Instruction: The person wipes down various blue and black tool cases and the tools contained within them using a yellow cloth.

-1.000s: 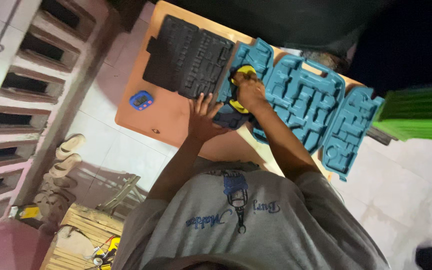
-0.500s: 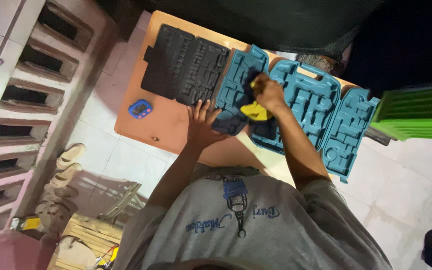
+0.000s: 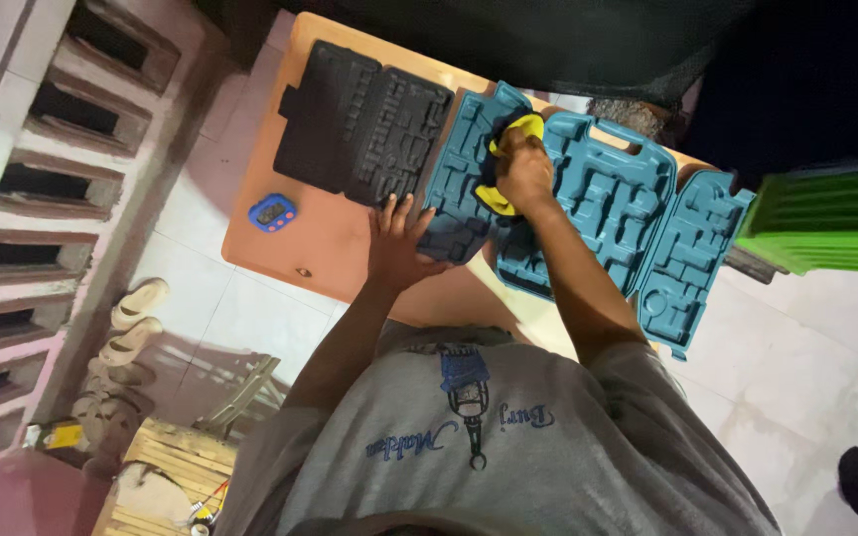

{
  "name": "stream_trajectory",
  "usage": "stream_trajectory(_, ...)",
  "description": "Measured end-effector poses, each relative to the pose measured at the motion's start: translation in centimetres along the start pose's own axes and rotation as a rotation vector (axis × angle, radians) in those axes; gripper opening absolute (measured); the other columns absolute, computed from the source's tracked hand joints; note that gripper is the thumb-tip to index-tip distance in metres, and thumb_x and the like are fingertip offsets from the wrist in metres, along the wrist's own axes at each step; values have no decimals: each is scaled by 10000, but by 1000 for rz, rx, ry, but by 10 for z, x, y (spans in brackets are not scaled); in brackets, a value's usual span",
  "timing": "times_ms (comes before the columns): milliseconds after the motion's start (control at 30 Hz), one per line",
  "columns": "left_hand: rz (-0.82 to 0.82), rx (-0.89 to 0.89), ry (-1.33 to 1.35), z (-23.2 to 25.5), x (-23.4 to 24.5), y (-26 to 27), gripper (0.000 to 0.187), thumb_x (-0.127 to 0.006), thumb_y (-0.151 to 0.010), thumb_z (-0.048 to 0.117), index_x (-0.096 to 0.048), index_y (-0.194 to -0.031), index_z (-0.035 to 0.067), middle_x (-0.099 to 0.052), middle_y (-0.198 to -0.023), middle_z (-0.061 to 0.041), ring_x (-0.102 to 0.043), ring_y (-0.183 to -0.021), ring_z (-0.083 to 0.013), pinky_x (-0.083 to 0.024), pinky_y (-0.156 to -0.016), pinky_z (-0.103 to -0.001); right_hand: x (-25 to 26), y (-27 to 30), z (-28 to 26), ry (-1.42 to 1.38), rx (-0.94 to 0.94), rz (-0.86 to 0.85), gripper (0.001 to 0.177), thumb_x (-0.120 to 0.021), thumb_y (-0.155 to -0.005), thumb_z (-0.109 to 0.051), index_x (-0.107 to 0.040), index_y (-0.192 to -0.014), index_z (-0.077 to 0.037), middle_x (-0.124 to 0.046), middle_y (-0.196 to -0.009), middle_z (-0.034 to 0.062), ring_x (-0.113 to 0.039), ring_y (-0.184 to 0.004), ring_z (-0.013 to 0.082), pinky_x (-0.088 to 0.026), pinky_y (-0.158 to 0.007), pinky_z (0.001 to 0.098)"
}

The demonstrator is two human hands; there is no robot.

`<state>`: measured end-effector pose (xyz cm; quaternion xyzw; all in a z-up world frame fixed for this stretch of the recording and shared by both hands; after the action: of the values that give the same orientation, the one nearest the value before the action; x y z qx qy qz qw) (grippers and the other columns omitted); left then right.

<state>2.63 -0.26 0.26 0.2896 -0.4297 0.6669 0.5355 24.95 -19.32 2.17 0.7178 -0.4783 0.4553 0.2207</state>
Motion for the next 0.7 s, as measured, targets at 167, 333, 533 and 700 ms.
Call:
stream_trajectory(167, -56, 19, -21, -1, -3, 0, 1076, -693, -665, 861, -486, -1506, 222, -368, -1621, -179, -248, -1534, -456, -144, -1176, -754, 10, 7, -14, -49, -14, -3, 303, -703, -820, -69, -605, -1106, -99, -684, -1020, 204, -649, -1010, 425, -537, -874, 520)
stream_trajectory(333, -75, 22, -31, 2, 2, -4, 1097, -720, -658, 836, -481, -1521, 201, -359, -1607, -200, -243, -1517, -472, -159, -1157, -745, 4, -8, -10, -132, -110, 156, 316, -701, -816, -110, -642, -1126, -101, -690, -1085, 184, -649, -1037, 423, -529, -906, 507)
stream_trajectory(533, -57, 23, -30, 5, 9, -6, 1050, -766, -662, 799, -513, -1493, 208, -376, -1591, -201, -246, -1511, -463, -176, -1160, -739, -32, -37, -1, 395, 112, 237, 351, -668, -960, -178, -650, -1307, -125, -701, -1283, 123, -595, -1273, 313, -470, -1021, 454)
stream_trajectory(700, -64, 44, -26, 6, 10, -6, 1047, -799, -613, 767, -531, -1462, 215, -394, -1583, -181, -245, -1519, -443, -162, -1170, -746, -40, -23, -5, 512, 66, 131, 392, -658, -823, -235, -694, -1177, -71, -686, -1281, 156, -591, -1197, 330, -473, -913, 482)
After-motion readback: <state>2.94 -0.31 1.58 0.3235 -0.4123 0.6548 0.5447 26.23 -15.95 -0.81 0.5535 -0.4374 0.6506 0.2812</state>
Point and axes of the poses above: each hand's wrist, its own y-axis away from the middle knuckle, its own x-axis out of the back of the hand, z = x × y, the point moved 3 cm from there along -y, towards the middle knuckle
